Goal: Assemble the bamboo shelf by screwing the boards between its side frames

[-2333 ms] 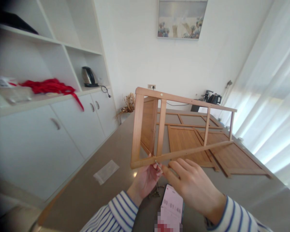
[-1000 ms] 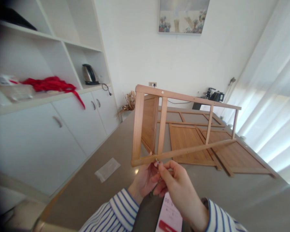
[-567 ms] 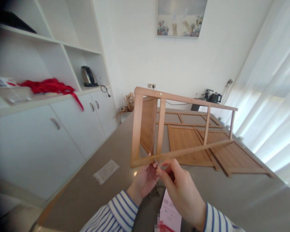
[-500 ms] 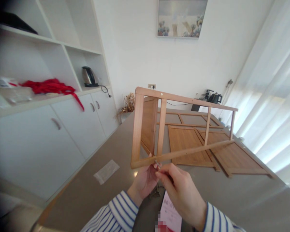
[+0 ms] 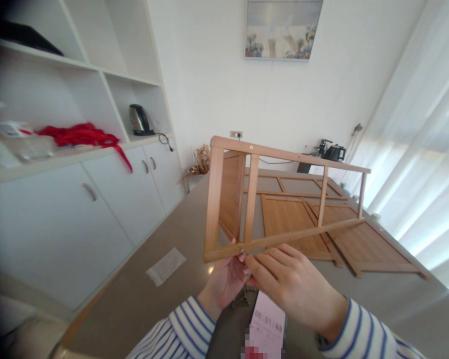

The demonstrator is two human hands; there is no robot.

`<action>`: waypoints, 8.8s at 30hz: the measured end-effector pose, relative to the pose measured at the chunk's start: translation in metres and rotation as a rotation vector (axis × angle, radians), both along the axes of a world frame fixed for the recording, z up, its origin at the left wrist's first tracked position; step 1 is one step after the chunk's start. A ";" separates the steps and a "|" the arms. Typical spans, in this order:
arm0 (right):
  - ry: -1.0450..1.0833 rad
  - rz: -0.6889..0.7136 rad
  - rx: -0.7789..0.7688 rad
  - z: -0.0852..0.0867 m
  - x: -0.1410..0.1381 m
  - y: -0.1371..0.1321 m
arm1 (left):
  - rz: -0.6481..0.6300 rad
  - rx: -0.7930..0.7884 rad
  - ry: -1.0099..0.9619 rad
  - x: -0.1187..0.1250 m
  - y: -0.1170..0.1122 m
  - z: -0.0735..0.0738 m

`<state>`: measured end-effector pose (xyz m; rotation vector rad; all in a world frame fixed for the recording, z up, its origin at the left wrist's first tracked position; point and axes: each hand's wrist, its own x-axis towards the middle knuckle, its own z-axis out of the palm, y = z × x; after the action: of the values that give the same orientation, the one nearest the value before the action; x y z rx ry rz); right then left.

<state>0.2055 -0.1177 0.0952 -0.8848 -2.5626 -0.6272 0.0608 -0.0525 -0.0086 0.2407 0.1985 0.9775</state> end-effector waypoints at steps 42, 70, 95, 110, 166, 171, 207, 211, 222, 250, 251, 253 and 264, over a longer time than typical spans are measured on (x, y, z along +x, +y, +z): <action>0.475 -0.265 -0.153 -0.040 -0.006 -0.002 | 0.010 -0.010 0.028 -0.002 -0.003 0.005; 0.022 -0.178 -0.087 -0.016 -0.015 -0.011 | 0.015 -0.035 0.060 -0.002 -0.003 0.005; 1.340 -0.277 -0.799 -0.058 -0.032 -0.009 | 0.037 -0.012 0.085 -0.001 -0.003 0.006; 0.159 -0.018 -0.023 -0.013 -0.003 -0.009 | -0.007 -0.031 0.018 -0.002 -0.003 0.005; 0.726 -0.320 -0.379 -0.040 -0.027 -0.014 | -0.003 -0.002 0.044 -0.003 -0.006 0.006; 1.397 -0.332 -0.910 -0.038 -0.047 -0.012 | -0.001 0.028 0.092 -0.002 -0.005 0.009; 0.765 -0.380 -0.347 -0.045 -0.025 -0.015 | -0.018 0.020 0.039 -0.003 -0.007 0.006; 1.055 -0.493 -0.586 -0.054 -0.033 -0.014 | -0.022 0.017 0.028 -0.002 -0.006 0.004; 1.090 -0.547 -0.678 -0.057 -0.030 -0.016 | 0.035 0.017 0.062 -0.001 -0.004 0.003; 0.169 -0.722 -0.241 -0.151 0.114 -0.055 | 0.107 0.073 0.134 -0.004 -0.001 0.010; 0.126 -0.722 -0.219 -0.154 0.115 -0.055 | 0.113 0.073 0.136 -0.004 0.000 0.010; 0.058 -0.725 -0.177 -0.159 0.116 -0.055 | 0.122 0.075 0.139 -0.004 0.000 0.009; 0.158 -0.699 -0.215 -0.153 0.106 -0.055 | 0.139 0.049 0.147 -0.004 0.002 0.008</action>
<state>0.3119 -0.1724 -0.0577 -1.8522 -2.1709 -0.4309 0.0568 -0.0503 -0.0002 0.3477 0.3290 1.1044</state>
